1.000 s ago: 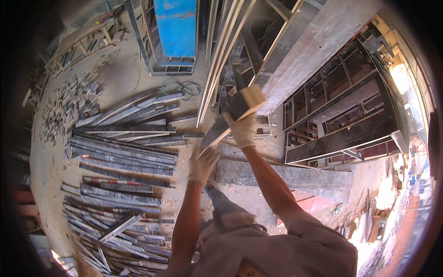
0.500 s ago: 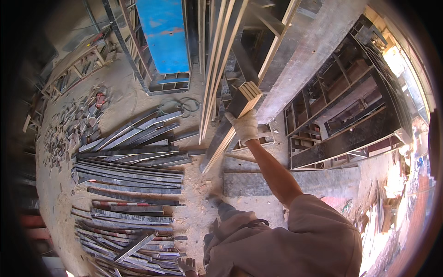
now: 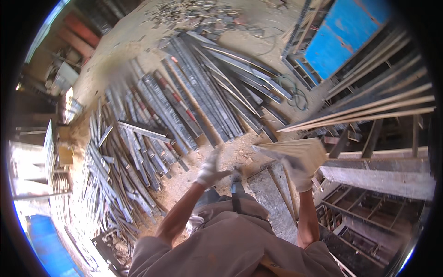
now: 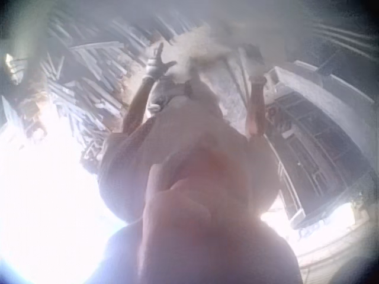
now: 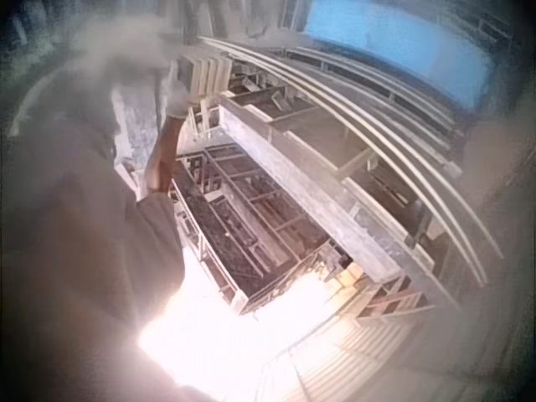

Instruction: The person repeatedly picks up thin wooden planks from a pile, aligns them on a workbench, and stacks them. The person also moves around the workshop to gather more planks and places them in a designated area.

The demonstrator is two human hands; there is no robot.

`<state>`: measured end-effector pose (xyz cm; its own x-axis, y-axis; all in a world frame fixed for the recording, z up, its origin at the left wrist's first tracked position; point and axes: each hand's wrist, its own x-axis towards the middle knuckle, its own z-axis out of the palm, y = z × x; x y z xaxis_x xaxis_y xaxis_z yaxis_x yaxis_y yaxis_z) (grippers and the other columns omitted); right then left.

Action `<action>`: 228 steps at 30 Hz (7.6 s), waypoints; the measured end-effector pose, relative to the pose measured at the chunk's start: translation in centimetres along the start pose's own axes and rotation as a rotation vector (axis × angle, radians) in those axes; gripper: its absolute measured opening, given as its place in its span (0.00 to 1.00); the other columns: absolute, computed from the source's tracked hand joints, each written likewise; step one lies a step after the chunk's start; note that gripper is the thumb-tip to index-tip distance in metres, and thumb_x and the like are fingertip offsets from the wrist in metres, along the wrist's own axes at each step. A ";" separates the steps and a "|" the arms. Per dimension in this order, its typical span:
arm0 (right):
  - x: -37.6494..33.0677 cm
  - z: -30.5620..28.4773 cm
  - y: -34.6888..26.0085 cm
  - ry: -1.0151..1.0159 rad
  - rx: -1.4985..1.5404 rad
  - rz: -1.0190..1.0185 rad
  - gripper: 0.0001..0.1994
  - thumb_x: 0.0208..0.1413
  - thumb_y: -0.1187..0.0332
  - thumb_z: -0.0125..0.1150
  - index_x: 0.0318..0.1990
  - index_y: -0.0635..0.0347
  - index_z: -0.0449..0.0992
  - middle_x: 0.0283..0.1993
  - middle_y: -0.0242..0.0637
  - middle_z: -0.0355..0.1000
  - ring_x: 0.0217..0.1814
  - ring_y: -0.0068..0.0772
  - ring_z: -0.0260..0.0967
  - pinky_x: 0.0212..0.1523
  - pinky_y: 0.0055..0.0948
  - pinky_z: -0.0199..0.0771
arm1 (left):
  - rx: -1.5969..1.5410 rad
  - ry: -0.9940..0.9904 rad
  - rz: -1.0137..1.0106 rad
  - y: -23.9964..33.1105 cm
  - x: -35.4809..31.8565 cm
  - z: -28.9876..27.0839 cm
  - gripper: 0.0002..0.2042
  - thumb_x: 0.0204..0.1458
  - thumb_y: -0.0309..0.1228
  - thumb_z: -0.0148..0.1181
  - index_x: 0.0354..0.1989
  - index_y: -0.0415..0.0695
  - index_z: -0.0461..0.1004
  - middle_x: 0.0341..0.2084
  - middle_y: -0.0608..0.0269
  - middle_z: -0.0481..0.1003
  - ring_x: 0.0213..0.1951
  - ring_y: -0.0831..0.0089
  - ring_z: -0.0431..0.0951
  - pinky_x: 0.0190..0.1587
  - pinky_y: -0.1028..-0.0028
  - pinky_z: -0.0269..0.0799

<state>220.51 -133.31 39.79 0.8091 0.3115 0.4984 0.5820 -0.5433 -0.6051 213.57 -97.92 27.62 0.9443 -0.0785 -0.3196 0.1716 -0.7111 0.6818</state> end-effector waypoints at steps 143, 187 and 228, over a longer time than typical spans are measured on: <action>633.3 301.5 151.0 0.372 0.767 -0.529 0.36 0.69 0.37 0.51 0.73 0.54 0.64 0.73 0.34 0.62 0.73 0.32 0.59 0.76 0.38 0.58 | -0.548 1.176 -0.080 -121.4 525.1 -407.2 0.34 0.62 0.39 0.70 0.71 0.37 0.64 0.58 0.49 0.75 0.56 0.61 0.78 0.61 0.63 0.73; 669.5 326.2 162.4 -0.177 0.635 0.053 0.51 0.56 0.17 0.44 0.46 0.67 0.82 0.42 0.45 0.80 0.50 0.38 0.75 0.54 0.42 0.71 | -0.707 1.383 -0.897 -119.3 531.1 -394.7 0.33 0.62 0.41 0.70 0.71 0.41 0.65 0.59 0.55 0.75 0.60 0.66 0.74 0.60 0.67 0.72; 521.6 327.9 139.0 -1.760 -0.746 -0.241 0.17 0.61 0.56 0.59 0.40 0.60 0.87 0.43 0.56 0.83 0.41 0.51 0.84 0.39 0.49 0.82 | -1.906 2.213 -1.810 -108.4 459.0 -311.9 0.12 0.68 0.38 0.47 0.48 0.44 0.74 0.30 0.50 0.82 0.26 0.59 0.82 0.29 0.59 0.77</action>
<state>750.41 209.30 12.07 0.1665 0.4772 -0.8629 0.9158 -0.3993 -0.0441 715.98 161.01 12.21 -0.6420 -0.1135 -0.7582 -0.6880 0.5217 0.5045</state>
